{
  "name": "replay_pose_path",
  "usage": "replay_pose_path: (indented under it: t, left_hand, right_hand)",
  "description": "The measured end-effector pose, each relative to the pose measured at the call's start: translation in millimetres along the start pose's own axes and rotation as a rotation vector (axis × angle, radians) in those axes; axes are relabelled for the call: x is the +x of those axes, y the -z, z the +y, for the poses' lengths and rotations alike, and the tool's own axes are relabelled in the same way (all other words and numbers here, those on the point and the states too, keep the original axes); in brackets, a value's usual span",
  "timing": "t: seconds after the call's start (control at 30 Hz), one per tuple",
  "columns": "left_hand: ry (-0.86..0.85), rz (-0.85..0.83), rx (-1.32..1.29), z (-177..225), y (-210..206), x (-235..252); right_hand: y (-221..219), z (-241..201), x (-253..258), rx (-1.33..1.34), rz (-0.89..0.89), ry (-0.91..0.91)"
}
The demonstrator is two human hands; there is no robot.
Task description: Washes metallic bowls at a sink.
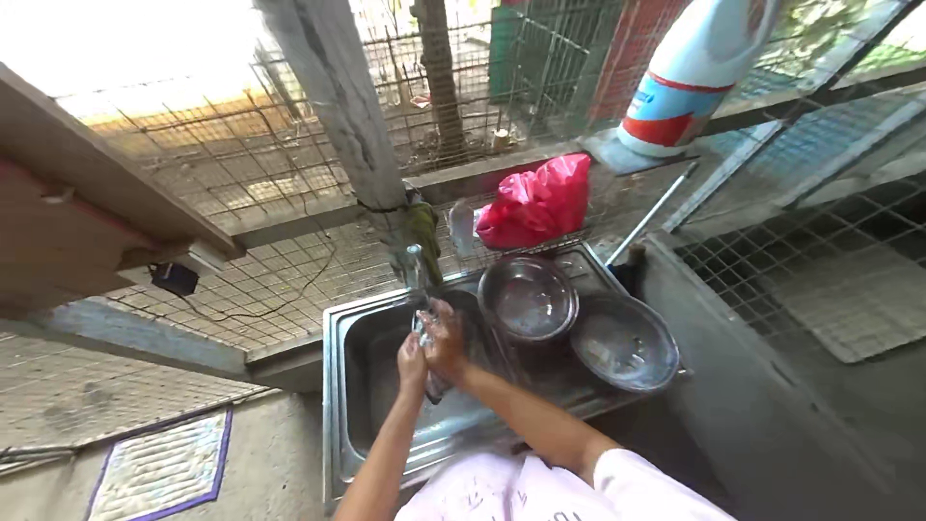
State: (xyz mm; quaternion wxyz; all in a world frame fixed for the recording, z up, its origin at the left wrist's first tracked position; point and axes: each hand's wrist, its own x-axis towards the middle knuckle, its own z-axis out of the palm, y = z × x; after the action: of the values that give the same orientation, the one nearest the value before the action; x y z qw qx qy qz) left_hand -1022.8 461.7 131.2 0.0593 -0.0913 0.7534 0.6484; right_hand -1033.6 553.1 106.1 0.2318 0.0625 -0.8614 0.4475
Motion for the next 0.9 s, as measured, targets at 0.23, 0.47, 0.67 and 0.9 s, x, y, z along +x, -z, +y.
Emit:
replay_pose_path:
  t: [0.23, 0.47, 0.67, 0.9]
  left_hand:
    - [-0.217, -0.209, 0.335, -11, 44, -15]
    - [-0.139, -0.35, 0.308, -24, 74, 18]
    - [0.088, -0.211, -0.231, -2, 83, 15]
    - [0.302, 0.341, -0.82, -26, 66, 55]
  right_hand:
    - [8, 24, 86, 0.043, -0.595, -0.756]
    - [-43, -18, -21, -0.007, -0.184, 0.043]
    - [-3, 39, 67, 0.397, -0.425, -0.69]
    - [-37, 27, -37, 0.112, -0.049, -0.24]
